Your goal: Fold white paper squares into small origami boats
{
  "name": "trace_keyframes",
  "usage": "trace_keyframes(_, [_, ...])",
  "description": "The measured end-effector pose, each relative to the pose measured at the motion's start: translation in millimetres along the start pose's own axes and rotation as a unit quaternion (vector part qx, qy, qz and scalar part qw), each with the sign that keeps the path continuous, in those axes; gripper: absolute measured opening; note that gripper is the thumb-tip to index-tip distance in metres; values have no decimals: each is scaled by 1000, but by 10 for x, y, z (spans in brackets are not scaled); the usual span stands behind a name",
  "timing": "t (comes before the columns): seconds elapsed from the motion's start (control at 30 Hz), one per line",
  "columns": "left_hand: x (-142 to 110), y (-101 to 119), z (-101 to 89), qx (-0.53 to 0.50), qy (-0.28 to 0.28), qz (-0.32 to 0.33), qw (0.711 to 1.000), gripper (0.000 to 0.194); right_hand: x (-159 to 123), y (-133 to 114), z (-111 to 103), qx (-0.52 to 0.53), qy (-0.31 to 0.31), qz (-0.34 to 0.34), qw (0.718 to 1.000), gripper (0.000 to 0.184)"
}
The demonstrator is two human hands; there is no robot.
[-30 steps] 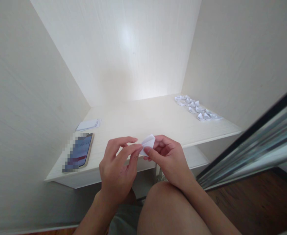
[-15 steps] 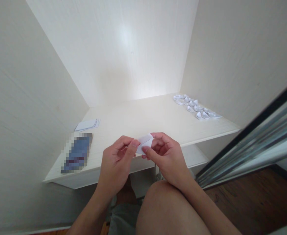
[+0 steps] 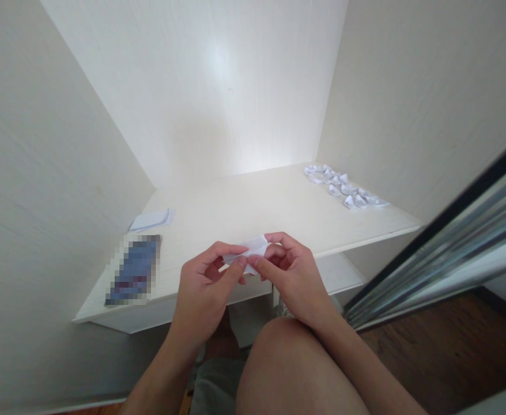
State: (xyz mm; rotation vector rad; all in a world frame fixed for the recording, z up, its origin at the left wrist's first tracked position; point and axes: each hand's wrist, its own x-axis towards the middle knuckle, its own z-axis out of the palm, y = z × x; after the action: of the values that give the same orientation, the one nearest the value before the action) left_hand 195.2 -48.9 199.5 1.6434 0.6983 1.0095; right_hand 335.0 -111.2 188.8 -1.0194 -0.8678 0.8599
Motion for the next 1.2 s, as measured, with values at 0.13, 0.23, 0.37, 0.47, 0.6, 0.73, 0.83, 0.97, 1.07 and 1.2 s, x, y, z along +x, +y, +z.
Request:
trace_keyframes(0.13, [26,-7,-26,-20,-14,-31,999,11,-28,-8,15,-19,1,-26,999,36])
trace_keyframes(0.23, [43,42,-66,-33,-36,-48,998,13,-59,-15,24,-38,-2,-57,998,30])
trace_keyframes(0.37, [45,118,-103,-41,-67,-71,994,11,-76,-44,13,-83,-29,-43,995,10])
trace_keyframes(0.47, [14,134,-87,-57,-80,-92,991,10,-87,-98,-24,-101,-33,-11,994,6])
trace_keyframes(0.6, [-59,143,-7,-96,-96,-115,984,6,-146,-197,-101,-73,-46,26,996,5])
trace_keyframes(0.73, [-120,180,67,-124,-101,-100,982,6,-244,-279,-145,-22,-69,27,997,3])
trace_keyframes(0.83, [-141,216,82,-131,-97,-68,984,5,-300,-301,-142,-41,-60,-8,997,9])
trace_keyframes(0.97, [-128,256,66,-112,-75,-46,990,7,-313,-313,-118,-128,-33,-74,988,16])
trace_keyframes(1.07, [-104,265,27,-75,-57,-30,995,9,-298,-336,-102,-183,-41,-114,976,19])
trace_keyframes(1.2, [-110,269,-38,-67,-45,-52,995,10,-302,-358,-86,-165,-64,-145,973,23])
